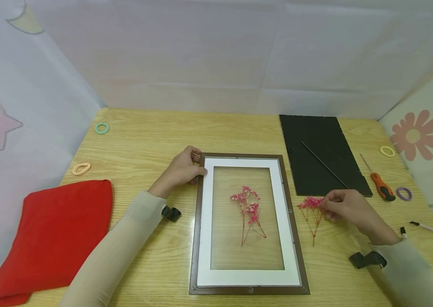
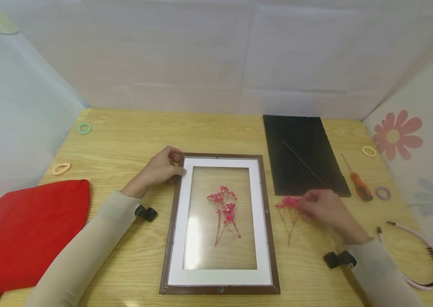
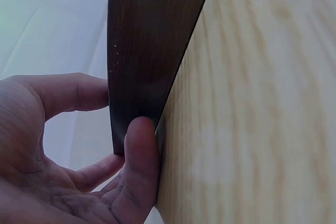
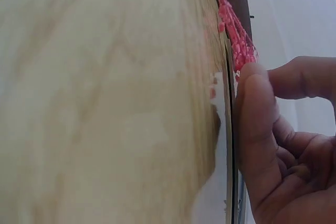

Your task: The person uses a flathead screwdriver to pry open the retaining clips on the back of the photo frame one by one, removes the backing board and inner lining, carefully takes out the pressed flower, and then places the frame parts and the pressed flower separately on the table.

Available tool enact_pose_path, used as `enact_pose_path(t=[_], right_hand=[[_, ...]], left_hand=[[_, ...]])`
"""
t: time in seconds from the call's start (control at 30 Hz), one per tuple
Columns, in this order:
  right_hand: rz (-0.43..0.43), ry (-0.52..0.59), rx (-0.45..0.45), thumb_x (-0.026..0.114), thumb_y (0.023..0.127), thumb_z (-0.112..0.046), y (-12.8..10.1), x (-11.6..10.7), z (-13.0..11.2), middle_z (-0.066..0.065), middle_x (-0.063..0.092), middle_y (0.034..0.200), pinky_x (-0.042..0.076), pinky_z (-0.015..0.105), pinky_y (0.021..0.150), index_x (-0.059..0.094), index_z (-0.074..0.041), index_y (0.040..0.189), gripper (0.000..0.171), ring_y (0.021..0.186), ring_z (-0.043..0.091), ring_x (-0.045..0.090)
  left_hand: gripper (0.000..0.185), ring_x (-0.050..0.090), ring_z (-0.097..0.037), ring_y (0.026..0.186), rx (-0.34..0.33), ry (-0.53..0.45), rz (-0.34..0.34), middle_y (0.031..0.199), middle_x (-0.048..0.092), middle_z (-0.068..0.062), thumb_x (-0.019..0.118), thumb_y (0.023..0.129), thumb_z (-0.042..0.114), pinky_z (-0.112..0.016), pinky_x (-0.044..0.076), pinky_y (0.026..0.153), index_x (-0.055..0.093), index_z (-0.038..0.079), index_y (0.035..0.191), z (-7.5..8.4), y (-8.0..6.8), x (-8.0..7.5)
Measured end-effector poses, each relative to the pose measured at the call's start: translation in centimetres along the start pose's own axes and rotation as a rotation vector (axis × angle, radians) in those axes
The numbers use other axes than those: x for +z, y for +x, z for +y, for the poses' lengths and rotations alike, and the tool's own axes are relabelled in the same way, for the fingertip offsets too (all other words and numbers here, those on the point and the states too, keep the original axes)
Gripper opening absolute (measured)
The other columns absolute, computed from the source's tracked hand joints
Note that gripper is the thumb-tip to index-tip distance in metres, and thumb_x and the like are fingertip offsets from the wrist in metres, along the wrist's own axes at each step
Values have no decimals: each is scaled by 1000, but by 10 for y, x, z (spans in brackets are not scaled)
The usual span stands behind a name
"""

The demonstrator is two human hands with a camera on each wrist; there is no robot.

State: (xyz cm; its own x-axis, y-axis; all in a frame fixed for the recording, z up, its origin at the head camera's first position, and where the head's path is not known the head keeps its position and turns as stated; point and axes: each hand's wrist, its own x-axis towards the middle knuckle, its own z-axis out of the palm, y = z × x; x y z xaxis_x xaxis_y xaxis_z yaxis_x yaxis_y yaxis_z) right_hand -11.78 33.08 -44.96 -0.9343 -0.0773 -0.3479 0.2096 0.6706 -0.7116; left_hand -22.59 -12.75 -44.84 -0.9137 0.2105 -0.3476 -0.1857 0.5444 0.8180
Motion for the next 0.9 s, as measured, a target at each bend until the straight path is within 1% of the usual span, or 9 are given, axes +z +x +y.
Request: enact_pose_path(t=[0.17, 0.27, 0.43, 0.53, 0.63, 0.73, 0.9], right_hand=[[4, -81, 25, 68, 97, -28, 0, 3, -2, 5, 71, 81, 59, 26, 62, 68, -2, 96, 26, 68, 13, 67], [13, -125, 25, 68, 97, -28, 0, 3, -3, 5, 70, 80, 58, 25, 61, 68, -4, 93, 24, 68, 13, 67], [15, -147, 24, 68, 97, -28, -2, 3, -6, 4, 70, 78, 57, 25, 60, 68, -5, 90, 24, 67, 13, 68], [22, -171, 14, 68, 97, -32, -4, 3, -8, 2, 70, 76, 55, 24, 60, 69, -7, 90, 27, 67, 12, 67], [31, -194, -10, 67, 98, -35, -5, 1, -8, 1, 71, 76, 53, 24, 59, 69, -7, 91, 29, 67, 12, 65], [35, -195, -12, 67, 97, -40, -6, -1, -9, 1, 71, 77, 53, 24, 59, 68, -8, 95, 33, 67, 12, 65], [69, -184, -43, 67, 98, -38, -7, -4, -8, 4, 71, 80, 54, 24, 59, 65, -6, 104, 33, 67, 11, 64]], left_hand=[[67, 60, -21, 68, 0, 1, -9, 132, 52, -8, 73, 87, 19, -30, 58, 62, 39, 13, 145, 0, -1, 0], [67, 60, -21, 67, 4, 3, -15, 133, 51, -9, 72, 88, 20, -30, 58, 62, 39, 13, 146, 1, -2, -1], [68, 60, -21, 67, 3, 2, -15, 132, 52, -8, 72, 87, 19, -30, 57, 62, 39, 14, 146, 1, -2, -1], [68, 60, -20, 67, 4, 1, -11, 132, 52, -8, 72, 86, 19, -31, 57, 62, 39, 14, 146, 1, -3, 0], [69, 60, -20, 67, 6, 0, -6, 132, 53, -8, 72, 86, 19, -30, 58, 61, 39, 13, 146, 1, -2, 0], [68, 60, -20, 67, 7, -1, -3, 132, 53, -8, 72, 86, 19, -30, 58, 61, 39, 13, 146, 0, -2, 0], [68, 60, -19, 67, 7, -2, 0, 131, 53, -8, 73, 85, 19, -30, 58, 61, 40, 13, 145, 0, 0, 0]])
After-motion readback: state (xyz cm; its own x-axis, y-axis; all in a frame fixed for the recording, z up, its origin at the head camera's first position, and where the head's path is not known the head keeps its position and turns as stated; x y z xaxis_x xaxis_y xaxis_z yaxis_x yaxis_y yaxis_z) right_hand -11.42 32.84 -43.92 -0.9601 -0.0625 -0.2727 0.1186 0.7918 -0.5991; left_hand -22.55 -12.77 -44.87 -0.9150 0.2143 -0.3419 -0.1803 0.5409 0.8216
